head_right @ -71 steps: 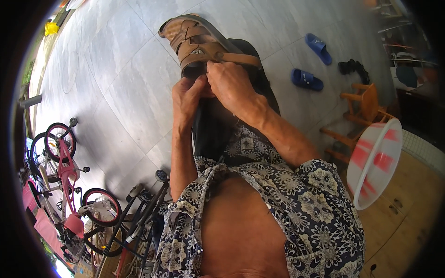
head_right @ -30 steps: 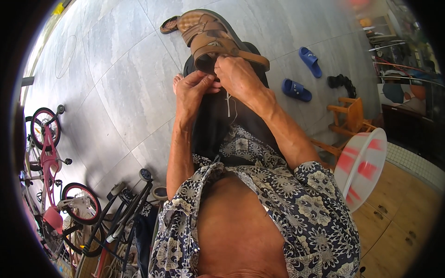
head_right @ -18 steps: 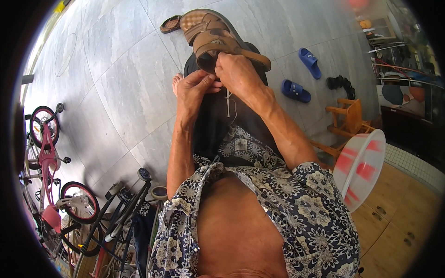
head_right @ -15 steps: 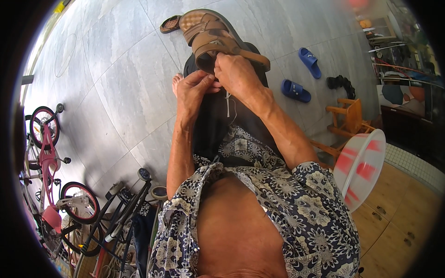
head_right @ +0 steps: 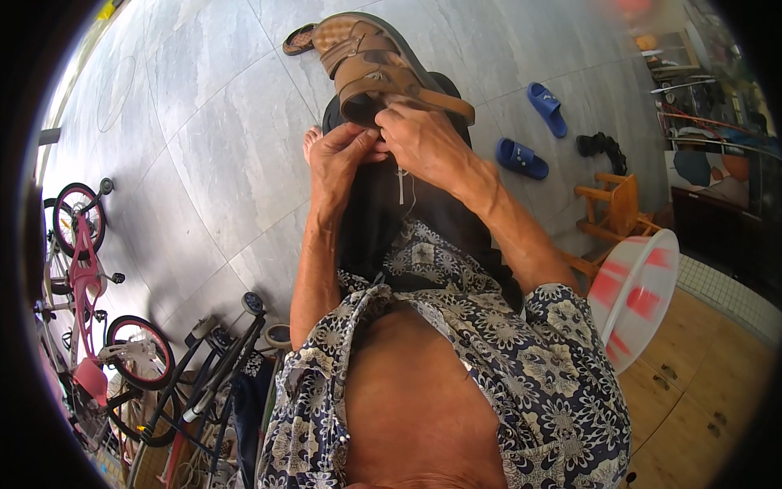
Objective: The person is repairing a sandal by using a needle and thread to sew the strap back onto the sole, occasionally using pliers to pull the thread through.
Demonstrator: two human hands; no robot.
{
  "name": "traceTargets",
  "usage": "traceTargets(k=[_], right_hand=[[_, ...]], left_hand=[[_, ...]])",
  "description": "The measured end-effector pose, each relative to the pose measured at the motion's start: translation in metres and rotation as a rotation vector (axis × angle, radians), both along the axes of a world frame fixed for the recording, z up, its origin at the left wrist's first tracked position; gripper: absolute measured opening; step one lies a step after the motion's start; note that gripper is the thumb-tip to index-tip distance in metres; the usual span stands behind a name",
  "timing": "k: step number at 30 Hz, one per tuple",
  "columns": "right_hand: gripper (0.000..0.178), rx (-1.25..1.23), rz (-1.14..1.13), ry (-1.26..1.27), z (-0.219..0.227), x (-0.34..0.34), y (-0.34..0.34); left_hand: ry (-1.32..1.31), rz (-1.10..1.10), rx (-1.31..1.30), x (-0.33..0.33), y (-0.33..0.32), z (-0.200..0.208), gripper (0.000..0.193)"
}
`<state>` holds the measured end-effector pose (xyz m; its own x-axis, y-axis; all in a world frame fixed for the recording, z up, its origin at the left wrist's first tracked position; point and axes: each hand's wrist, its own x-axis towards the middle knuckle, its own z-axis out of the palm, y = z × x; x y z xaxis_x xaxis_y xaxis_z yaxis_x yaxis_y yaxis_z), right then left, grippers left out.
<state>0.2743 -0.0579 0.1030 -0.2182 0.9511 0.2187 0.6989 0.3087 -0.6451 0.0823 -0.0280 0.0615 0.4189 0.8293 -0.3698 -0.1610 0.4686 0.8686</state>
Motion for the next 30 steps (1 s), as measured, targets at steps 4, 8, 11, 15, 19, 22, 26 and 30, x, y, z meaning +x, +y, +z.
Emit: traceTargets(k=[4, 8, 11, 15, 19, 22, 26, 30], right_hand=[[0.013, 0.103, 0.019, -0.153, 0.005, 0.001, -0.001], [0.015, 0.255, -0.025, -0.27, -0.001, -0.004, 0.001], [0.014, 0.255, -0.115, -0.353, -0.005, -0.009, -0.002], [0.012, 0.268, -0.162, -0.155, -0.008, -0.005, 0.005], [0.019, -0.419, -0.254, 0.546, 0.005, 0.015, 0.013], [0.023, -0.542, -0.202, 0.627, 0.028, 0.041, 0.015], [0.024, -0.652, -0.155, 0.726, 0.03, 0.058, 0.02], [0.025, -0.657, -0.129, 0.751, 0.025, 0.058, 0.023]], left_hand=[[0.044, -0.03, 0.016, 0.0, 0.002, 0.002, 0.02], [0.163, -0.071, 0.106, 0.002, 0.008, 0.008, 0.02], [0.272, -0.143, 0.24, -0.001, 0.013, 0.012, 0.021], [0.185, -0.127, 0.208, 0.002, 0.014, 0.011, 0.025], [0.171, -0.052, 0.252, 0.012, 0.014, 0.013, 0.029], [0.261, -0.031, 0.271, 0.024, 0.011, 0.039, 0.028], [0.337, -0.011, 0.417, 0.03, 0.008, 0.05, 0.026], [0.306, 0.019, 0.399, 0.034, 0.01, 0.039, 0.023]])
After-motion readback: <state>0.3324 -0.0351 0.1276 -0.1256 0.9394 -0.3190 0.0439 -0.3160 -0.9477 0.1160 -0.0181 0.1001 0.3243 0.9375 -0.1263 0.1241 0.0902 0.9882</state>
